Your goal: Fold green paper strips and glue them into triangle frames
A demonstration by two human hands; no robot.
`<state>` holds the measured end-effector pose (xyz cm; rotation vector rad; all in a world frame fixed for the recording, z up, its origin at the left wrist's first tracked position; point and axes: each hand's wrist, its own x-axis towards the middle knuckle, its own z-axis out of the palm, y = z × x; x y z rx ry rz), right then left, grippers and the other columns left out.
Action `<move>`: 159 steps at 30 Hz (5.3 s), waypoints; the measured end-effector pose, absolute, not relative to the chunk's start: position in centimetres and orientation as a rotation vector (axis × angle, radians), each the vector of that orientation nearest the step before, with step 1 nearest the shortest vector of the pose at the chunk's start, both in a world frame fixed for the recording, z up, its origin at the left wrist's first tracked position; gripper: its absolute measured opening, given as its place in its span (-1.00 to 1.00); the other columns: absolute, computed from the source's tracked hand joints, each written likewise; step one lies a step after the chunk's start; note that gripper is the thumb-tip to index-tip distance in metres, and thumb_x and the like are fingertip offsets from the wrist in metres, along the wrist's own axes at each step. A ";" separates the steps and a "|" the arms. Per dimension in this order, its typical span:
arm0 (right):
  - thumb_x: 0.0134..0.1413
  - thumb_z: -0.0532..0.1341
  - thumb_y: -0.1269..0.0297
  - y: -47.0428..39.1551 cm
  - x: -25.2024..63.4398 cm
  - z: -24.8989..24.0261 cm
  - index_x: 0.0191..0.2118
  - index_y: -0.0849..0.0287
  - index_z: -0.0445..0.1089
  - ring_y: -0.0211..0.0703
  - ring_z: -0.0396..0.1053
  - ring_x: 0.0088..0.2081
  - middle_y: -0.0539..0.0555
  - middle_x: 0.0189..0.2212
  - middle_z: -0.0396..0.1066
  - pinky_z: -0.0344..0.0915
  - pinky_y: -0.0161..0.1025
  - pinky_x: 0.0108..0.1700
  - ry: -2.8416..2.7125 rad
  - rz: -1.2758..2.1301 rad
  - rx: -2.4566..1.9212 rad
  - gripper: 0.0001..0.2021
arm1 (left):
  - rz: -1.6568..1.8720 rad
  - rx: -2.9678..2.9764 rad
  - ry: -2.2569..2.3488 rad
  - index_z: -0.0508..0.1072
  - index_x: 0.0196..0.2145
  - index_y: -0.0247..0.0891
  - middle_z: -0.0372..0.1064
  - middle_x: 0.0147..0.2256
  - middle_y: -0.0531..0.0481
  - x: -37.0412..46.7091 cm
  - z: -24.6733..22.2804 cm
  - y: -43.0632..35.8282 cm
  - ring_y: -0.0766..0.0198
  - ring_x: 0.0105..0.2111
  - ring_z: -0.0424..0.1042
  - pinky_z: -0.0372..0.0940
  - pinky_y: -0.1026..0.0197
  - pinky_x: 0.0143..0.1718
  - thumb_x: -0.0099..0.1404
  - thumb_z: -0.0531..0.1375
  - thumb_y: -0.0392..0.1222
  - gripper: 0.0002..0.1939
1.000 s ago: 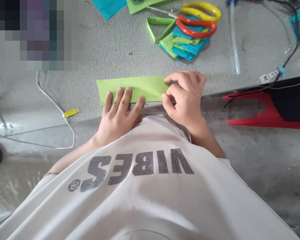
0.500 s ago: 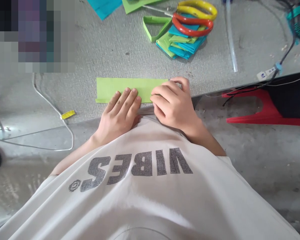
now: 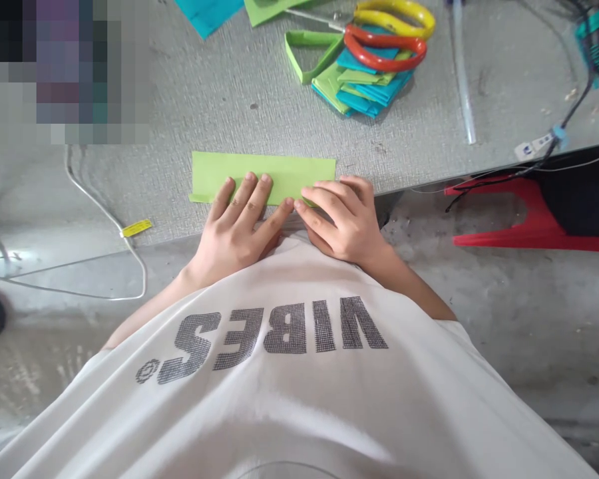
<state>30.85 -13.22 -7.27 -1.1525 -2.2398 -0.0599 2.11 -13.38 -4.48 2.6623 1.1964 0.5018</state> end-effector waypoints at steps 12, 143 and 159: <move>0.42 0.33 -0.18 -13.7 33.1 -9.5 -0.12 -0.07 0.72 0.39 0.52 0.23 0.25 0.05 0.74 0.22 0.46 0.35 -2.035 -0.376 -1.308 -0.66 | 0.685 2.705 1.309 0.45 0.61 -0.04 0.44 0.61 -0.31 0.8 -5.5 -13.8 -0.31 0.67 0.37 0.23 -0.50 0.73 0.74 0.29 0.02 -0.41; 0.66 0.27 0.23 -13.1 30.8 -3.5 -0.17 -0.01 0.69 0.15 0.43 -0.03 0.14 -0.18 0.63 0.22 0.17 0.06 -2.218 -0.094 -1.496 -0.72 | 1.273 2.580 1.566 0.83 -0.01 0.01 0.59 -0.27 -0.11 -3.0 -6.2 -14.7 0.02 -0.25 0.55 0.39 -0.06 -0.19 0.62 0.34 -0.25 -0.77; 0.64 0.22 0.19 -12.3 32.8 -4.2 -0.20 -0.01 0.65 0.17 0.41 -0.01 0.17 -0.10 0.61 0.29 0.22 0.13 -2.124 -0.035 -1.429 -0.69 | 1.047 2.393 1.470 0.65 -0.22 0.00 0.60 -0.33 0.02 -4.4 -2.5 -12.5 0.05 -0.27 0.59 0.43 -0.10 -0.15 0.69 0.37 -0.11 -0.79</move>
